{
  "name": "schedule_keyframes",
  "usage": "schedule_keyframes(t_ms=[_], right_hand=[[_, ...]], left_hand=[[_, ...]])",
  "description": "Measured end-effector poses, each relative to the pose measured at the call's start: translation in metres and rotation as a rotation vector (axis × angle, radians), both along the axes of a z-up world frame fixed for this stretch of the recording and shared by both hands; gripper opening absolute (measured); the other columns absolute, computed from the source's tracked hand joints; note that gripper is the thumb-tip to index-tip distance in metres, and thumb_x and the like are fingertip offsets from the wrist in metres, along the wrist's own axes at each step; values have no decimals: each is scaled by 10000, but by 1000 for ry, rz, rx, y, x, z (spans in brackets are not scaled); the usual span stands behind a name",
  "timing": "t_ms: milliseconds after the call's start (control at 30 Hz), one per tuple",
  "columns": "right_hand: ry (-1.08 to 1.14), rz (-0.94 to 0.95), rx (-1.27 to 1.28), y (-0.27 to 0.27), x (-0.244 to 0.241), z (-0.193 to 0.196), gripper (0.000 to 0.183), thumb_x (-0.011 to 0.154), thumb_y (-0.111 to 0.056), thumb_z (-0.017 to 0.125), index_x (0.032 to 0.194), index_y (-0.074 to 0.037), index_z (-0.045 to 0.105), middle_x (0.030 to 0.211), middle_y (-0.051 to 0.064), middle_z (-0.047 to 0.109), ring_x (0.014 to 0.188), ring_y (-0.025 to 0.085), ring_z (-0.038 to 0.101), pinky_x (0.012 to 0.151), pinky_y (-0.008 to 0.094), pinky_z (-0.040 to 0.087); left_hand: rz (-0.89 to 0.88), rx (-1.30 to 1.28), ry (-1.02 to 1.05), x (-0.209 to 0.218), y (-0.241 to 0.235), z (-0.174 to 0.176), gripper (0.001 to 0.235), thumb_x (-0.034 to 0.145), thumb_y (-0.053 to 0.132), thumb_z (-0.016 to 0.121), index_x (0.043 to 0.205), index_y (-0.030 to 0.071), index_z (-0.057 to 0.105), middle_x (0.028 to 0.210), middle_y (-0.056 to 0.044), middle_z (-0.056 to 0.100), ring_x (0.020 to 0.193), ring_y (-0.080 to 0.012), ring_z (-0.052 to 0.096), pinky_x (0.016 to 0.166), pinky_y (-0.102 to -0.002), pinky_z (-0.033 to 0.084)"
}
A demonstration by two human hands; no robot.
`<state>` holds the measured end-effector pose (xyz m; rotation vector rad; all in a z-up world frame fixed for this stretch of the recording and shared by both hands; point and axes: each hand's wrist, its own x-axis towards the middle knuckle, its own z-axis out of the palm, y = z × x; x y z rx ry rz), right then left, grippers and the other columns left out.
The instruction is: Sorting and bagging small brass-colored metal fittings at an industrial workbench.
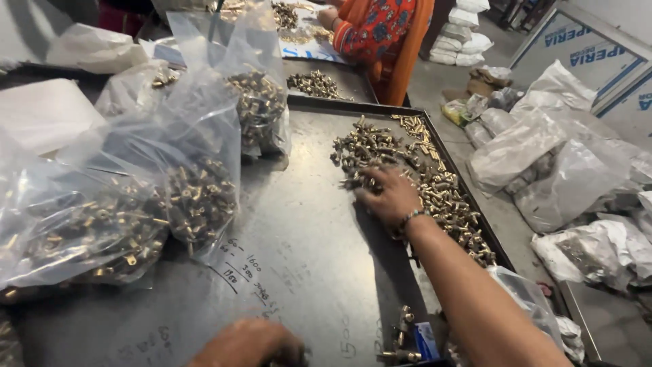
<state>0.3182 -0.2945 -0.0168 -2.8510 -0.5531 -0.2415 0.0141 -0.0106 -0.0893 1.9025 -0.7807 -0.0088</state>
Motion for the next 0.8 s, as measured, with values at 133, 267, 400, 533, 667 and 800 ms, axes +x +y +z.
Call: schedule_keyframes(t_ms=[133, 267, 400, 533, 667, 800], right_hand=[[67, 113, 104, 19, -75, 17, 513, 832, -500, 727, 1287, -268, 677, 1462, 74, 571, 1343, 299, 523, 1138, 449, 452], [-1, 407, 15, 32, -133, 36, 413, 818, -356, 751, 1219, -255, 734, 1499, 110, 515, 1344, 350, 479, 1094, 492, 409], [22, 723, 69, 31, -155, 42, 313, 796, -275, 821, 1108, -247, 811, 1469, 165, 542, 1348, 430, 464, 1069, 534, 357], [90, 631, 477, 61, -139, 44, 189, 879, -249, 758, 1065, -219, 750, 1472, 128, 584, 1361, 316, 597, 1034, 382, 555], [-168, 483, 102, 91, -108, 54, 368, 821, -145, 722, 1174, -237, 766, 1174, 81, 685, 1090, 303, 649, 915, 425, 525], [23, 319, -217, 105, -97, 63, 205, 865, -184, 705, 1013, -295, 794, 1037, 24, 651, 956, 272, 666, 799, 416, 559]], left_hand=[[131, 321, -165, -25, -17, 3, 95, 940, 267, 678, 1001, 194, 680, 976, -40, 708, 1020, -252, 684, 897, -435, 465], [14, 405, -88, -45, 13, 58, 136, 965, 259, 629, 1019, 135, 632, 913, -87, 637, 964, -288, 655, 878, -442, 487], [311, 349, -31, -61, 37, 54, 180, 828, 200, 724, 1001, 187, 677, 915, -50, 671, 942, -286, 659, 818, -419, 503], [493, 328, 41, -67, 39, 109, 328, 754, 155, 779, 1060, 148, 661, 956, -92, 666, 880, -314, 655, 753, -442, 507], [728, 147, 380, -66, 26, 130, 310, 742, 159, 769, 1038, 161, 679, 947, -54, 720, 841, -259, 678, 704, -404, 578], [811, 175, -88, -64, 33, 112, 250, 700, 192, 778, 917, 123, 674, 836, -71, 707, 756, -283, 691, 689, -399, 544]])
